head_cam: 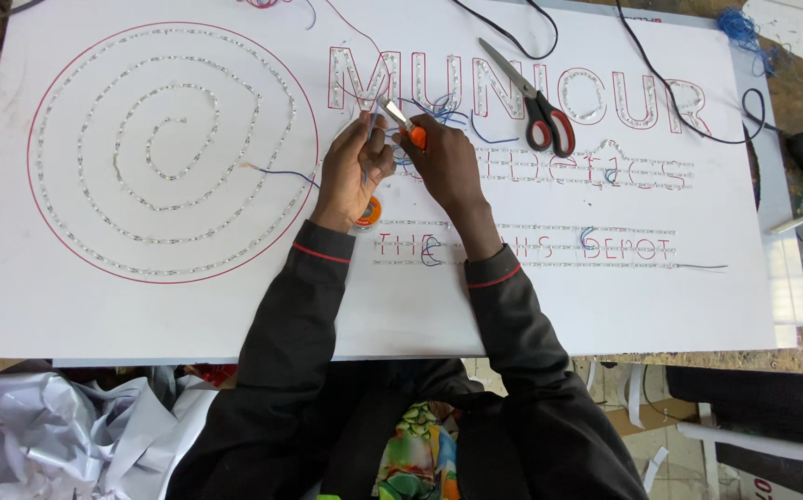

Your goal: The person uses a soldering iron to solder blue wires to a circuit board laid out on a white board. They repeatedly heat the wire connections and apply solder to secure them.

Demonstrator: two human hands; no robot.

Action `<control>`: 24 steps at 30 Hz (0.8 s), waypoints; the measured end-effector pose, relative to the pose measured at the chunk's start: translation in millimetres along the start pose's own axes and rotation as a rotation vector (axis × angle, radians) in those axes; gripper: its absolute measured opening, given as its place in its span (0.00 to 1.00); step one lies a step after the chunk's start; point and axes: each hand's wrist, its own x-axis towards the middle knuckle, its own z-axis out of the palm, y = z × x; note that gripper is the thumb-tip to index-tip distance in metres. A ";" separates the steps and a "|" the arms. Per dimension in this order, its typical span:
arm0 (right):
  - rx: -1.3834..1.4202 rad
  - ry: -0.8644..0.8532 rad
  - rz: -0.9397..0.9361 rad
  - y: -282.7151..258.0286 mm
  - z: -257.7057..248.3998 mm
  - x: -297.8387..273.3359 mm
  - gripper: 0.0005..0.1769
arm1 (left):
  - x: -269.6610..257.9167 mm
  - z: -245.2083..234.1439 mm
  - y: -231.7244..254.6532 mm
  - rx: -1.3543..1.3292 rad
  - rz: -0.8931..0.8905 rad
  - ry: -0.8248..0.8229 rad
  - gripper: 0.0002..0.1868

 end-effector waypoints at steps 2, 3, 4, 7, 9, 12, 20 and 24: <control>-0.008 -0.015 0.027 -4.3 -3.4 -0.8 0.13 | -2.5 2.5 4.1 -0.026 -0.056 0.004 0.20; -0.017 -0.033 0.055 -6.7 -4.9 -1.1 0.15 | -4.0 3.4 6.2 -0.055 -0.112 0.011 0.24; -0.019 -0.033 0.052 -5.1 -5.0 -0.2 0.15 | -0.6 -2.4 2.6 -0.056 -0.109 0.010 0.24; -0.038 -0.023 0.015 -3.7 -3.1 -0.4 0.14 | 2.3 -13.7 -4.5 0.054 -0.071 -0.028 0.13; -0.065 -0.024 -0.003 -6.1 -3.3 0.4 0.13 | 1.7 -9.4 -3.1 0.115 -0.069 -0.001 0.12; -0.105 -0.044 -0.022 -13.0 -3.4 -2.3 0.14 | -0.1 -9.2 -1.6 0.159 -0.088 -0.016 0.12; -0.124 -0.073 -0.018 -21.8 -3.6 -1.7 0.12 | 4.0 -19.4 -3.3 0.096 -0.202 0.002 0.11; -0.161 -0.103 -0.016 -17.9 -1.3 -2.0 0.11 | 5.6 -25.2 -2.2 0.082 -0.234 0.006 0.11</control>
